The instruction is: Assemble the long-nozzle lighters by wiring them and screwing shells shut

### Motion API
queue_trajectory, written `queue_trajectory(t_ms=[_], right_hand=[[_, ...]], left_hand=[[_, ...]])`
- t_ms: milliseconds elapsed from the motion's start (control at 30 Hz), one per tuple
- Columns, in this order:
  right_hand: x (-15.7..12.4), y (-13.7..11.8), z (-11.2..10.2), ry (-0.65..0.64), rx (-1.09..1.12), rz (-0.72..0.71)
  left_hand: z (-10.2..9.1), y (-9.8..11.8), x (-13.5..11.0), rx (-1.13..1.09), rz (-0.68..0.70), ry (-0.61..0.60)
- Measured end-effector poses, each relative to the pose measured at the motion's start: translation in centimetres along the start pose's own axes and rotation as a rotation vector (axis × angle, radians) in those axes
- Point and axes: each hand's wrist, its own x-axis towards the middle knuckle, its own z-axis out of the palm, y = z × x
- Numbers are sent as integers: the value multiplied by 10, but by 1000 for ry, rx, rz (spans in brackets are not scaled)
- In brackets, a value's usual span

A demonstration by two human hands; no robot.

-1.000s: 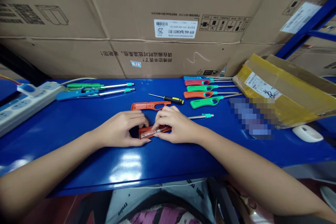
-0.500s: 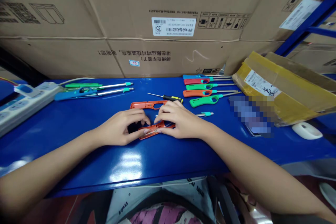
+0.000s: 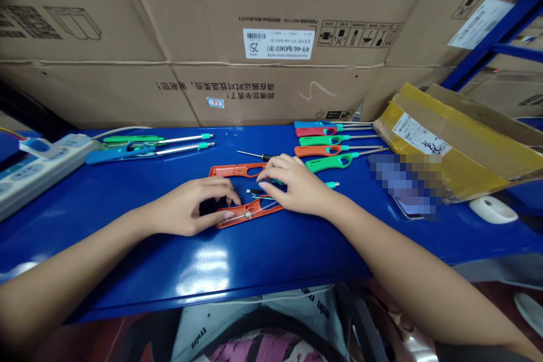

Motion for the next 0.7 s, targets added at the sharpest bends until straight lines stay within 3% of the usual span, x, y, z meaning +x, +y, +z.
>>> queue_trajectory(t_ms=[100, 233, 467, 700], right_hand=[[0, 9, -7, 42, -123, 55], [0, 5, -5, 68, -80, 68], [2, -12, 14, -73, -57, 27], [4, -15, 14, -100, 133, 144]], left_hand=[[0, 0, 0, -33, -15, 24], [3, 0, 0, 17, 19, 52], [12, -1, 2, 94, 73, 105], [16, -2, 2, 78, 52, 120]])
